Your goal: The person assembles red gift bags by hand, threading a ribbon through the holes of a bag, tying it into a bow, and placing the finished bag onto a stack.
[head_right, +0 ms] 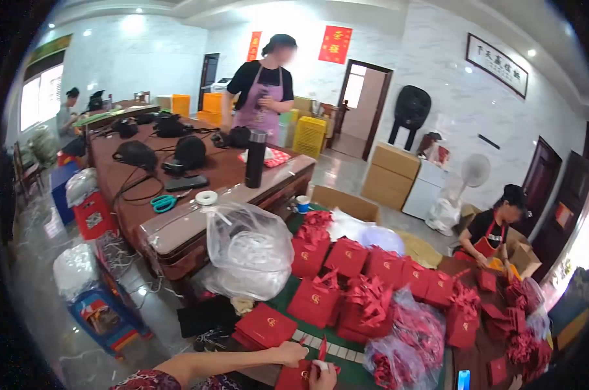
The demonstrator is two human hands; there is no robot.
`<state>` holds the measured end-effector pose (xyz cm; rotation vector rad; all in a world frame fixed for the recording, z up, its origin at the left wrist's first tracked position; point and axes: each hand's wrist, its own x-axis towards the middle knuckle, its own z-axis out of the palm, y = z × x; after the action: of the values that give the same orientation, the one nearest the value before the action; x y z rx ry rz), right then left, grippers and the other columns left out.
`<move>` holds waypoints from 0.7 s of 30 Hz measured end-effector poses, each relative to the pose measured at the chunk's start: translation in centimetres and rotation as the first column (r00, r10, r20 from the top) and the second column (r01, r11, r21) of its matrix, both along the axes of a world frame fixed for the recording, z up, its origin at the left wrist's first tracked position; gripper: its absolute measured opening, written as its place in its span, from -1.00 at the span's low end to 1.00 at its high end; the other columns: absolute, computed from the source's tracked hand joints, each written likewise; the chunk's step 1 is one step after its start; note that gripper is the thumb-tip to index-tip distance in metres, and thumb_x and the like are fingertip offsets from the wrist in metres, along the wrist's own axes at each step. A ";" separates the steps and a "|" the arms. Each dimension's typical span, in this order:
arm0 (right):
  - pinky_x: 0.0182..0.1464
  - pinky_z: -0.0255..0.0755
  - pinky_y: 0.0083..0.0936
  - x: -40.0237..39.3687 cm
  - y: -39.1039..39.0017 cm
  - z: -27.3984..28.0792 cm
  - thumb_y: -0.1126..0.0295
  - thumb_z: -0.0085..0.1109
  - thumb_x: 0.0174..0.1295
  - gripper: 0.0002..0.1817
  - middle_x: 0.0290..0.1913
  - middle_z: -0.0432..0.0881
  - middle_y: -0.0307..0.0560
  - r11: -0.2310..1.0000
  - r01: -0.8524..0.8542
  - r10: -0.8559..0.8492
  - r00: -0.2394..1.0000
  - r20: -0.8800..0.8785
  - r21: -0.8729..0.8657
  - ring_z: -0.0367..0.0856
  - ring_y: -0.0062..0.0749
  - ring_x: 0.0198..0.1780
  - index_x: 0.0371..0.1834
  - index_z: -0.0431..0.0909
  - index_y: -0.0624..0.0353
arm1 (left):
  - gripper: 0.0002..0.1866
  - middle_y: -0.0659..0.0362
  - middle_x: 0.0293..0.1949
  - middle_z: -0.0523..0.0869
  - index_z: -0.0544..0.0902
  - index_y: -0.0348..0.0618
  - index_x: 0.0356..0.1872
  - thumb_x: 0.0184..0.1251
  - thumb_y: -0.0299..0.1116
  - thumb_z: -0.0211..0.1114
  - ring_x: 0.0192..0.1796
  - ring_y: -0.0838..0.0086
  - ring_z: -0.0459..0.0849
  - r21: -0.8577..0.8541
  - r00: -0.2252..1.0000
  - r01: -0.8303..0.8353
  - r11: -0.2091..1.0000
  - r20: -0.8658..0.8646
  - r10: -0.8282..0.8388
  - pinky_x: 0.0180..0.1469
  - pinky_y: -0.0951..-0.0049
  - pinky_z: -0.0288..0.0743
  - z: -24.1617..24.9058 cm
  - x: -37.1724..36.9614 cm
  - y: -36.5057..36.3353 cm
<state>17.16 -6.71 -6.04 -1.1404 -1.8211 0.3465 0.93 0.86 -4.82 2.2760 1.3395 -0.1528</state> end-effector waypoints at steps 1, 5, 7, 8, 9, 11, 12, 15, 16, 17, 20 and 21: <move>-0.05 0.45 -0.14 0.1 -0.2 0.0 0.45 0.14 0.35 -0.87 -0.16 0.59 0.15 0.999 0.020 -0.020 1.000 -0.003 -0.027 0.57 0.15 -0.11 -0.09 0.61 0.15 | -0.71 -0.10 -0.18 0.76 0.62 -0.23 -0.16 0.05 -0.39 0.35 -0.07 -0.03 0.75 -0.007 1.000 -0.018 1.000 -0.001 0.018 -0.16 0.00 0.64 -0.1 -0.1 0.0; -0.05 0.46 -0.14 0.9 -0.8 1.0 0.44 0.13 0.37 -0.86 -0.17 0.60 0.14 0.997 0.014 -0.014 1.000 -0.003 -0.075 0.57 0.14 -0.12 -0.09 0.62 0.17 | -0.71 -0.08 -0.21 0.72 0.55 -0.12 -0.16 0.16 -0.25 0.38 -0.05 -0.04 0.70 -0.082 0.992 -0.019 0.996 0.125 0.029 -0.14 -0.04 0.54 0.8 -0.3 -0.6; -0.05 0.46 -0.14 1.7 -1.0 1.5 0.44 0.12 0.39 -0.86 -0.16 0.60 0.14 0.996 0.020 -0.018 0.999 0.026 -0.081 0.57 0.14 -0.11 -0.08 0.63 0.17 | -0.75 -0.04 -0.22 0.73 0.56 -0.08 -0.17 0.24 -0.22 0.36 -0.05 -0.02 0.71 -0.105 0.972 -0.067 0.992 0.219 0.089 -0.12 -0.02 0.53 0.4 0.0 -0.8; -0.04 0.47 -0.14 1.9 -1.1 1.6 0.44 0.11 0.40 -0.85 -0.15 0.61 0.15 0.996 0.042 -0.038 0.998 0.056 -0.081 0.57 0.14 -0.09 -0.08 0.64 0.17 | -0.75 -0.04 -0.22 0.73 0.56 -0.08 -0.17 0.24 -0.22 0.36 -0.05 -0.02 0.71 -0.118 0.971 -0.076 0.990 0.216 0.100 -0.12 -0.02 0.53 0.2 0.0 -0.9; -0.16 0.51 -0.21 1.8 -1.1 1.7 0.37 0.17 0.39 -0.85 -0.23 0.67 0.06 0.997 0.071 -0.072 0.996 0.060 0.016 0.63 -0.02 -0.23 -0.13 0.66 0.18 | -0.76 -0.04 -0.22 0.73 0.56 -0.06 -0.18 0.21 -0.23 0.36 -0.06 -0.02 0.71 -0.102 0.944 -0.120 0.988 0.297 0.145 -0.13 -0.02 0.54 0.0 0.1 -1.2; -0.16 0.51 -0.22 2.4 -0.2 -0.2 0.41 0.23 0.30 -0.88 -0.23 0.65 0.05 0.997 0.073 -0.073 0.993 0.088 0.000 0.63 0.01 -0.21 -0.14 0.66 0.14 | -0.77 -0.01 -0.23 0.74 0.61 -0.01 -0.18 0.19 -0.21 0.36 -0.08 0.00 0.72 -0.094 0.906 -0.172 0.981 0.376 0.195 -0.12 0.00 0.56 -1.0 0.4 -1.6; -0.16 0.52 -0.23 2.4 -0.6 -0.9 0.46 0.29 0.21 -0.85 -0.24 0.63 0.05 0.996 0.088 -0.087 0.989 0.118 -0.009 0.63 0.05 -0.19 -0.16 0.65 0.09 | -0.78 -0.02 -0.22 0.75 0.66 0.02 -0.16 0.19 -0.23 0.35 -0.07 0.02 0.72 -0.081 0.907 -0.177 0.981 0.373 0.194 -0.11 0.03 0.57 -0.2 0.3 -2.0; -0.12 0.49 -0.23 2.6 -1.2 -0.3 0.46 0.27 0.23 -0.87 -0.24 0.65 0.04 0.975 0.156 -0.136 0.982 0.128 -0.159 0.63 0.04 -0.18 -0.16 0.64 0.10 | -0.81 -0.06 -0.24 0.76 0.69 -0.09 -0.19 0.14 -0.39 0.33 -0.10 0.05 0.74 -0.084 0.873 -0.140 0.987 0.459 0.163 -0.09 0.10 0.60 -0.2 -0.6 -2.2; -0.14 0.48 -0.18 2.6 -1.0 0.0 0.44 0.31 0.20 -0.87 -0.23 0.64 0.02 0.969 0.180 -0.161 0.979 0.121 -0.168 0.62 0.05 -0.19 -0.19 0.66 0.10 | -0.80 -0.06 -0.24 0.76 0.69 -0.14 -0.18 0.13 -0.46 0.32 -0.09 0.05 0.74 -0.095 0.901 -0.126 0.988 0.406 0.154 -0.08 0.11 0.60 -1.3 -0.6 -1.6; -0.14 0.48 -0.19 2.7 -1.1 0.0 0.44 0.32 0.20 -0.87 -0.23 0.64 0.02 0.961 0.188 -0.169 0.980 0.106 -0.202 0.62 0.04 -0.19 -0.19 0.66 0.11 | -0.80 -0.05 -0.26 0.77 0.69 -0.16 -0.17 0.16 -0.46 0.31 -0.10 0.07 0.75 -0.106 0.859 -0.111 0.988 0.490 0.148 -0.11 0.15 0.61 -0.2 -1.1 -1.8; -0.13 0.48 -0.22 2.9 -1.5 0.6 0.45 0.33 0.20 -0.86 -0.23 0.64 0.00 0.944 0.204 -0.192 0.979 0.068 -0.260 0.63 0.01 -0.18 -0.18 0.66 0.11 | -0.81 0.03 -0.39 0.77 0.67 -0.31 -0.14 0.32 -0.43 0.26 -0.51 0.41 0.76 -0.422 0.810 -0.119 0.899 0.482 0.334 -0.37 0.37 0.61 2.8 -1.2 -1.3; -0.12 0.48 -0.23 2.8 -1.7 0.8 0.45 0.33 0.19 -0.86 -0.23 0.65 -0.01 0.948 0.185 -0.182 0.983 0.035 -0.260 0.63 -0.01 -0.18 -0.18 0.67 0.11 | -0.80 0.04 -0.40 0.76 0.67 -0.31 -0.11 0.34 -0.42 0.25 -0.52 0.42 0.75 -0.446 0.808 -0.081 0.891 0.495 0.321 -0.40 0.38 0.59 2.8 -1.3 -1.2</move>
<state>19.98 -8.42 -5.21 -1.4860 -1.6957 0.4835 -0.40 -0.29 -2.00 1.6259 1.0963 0.2742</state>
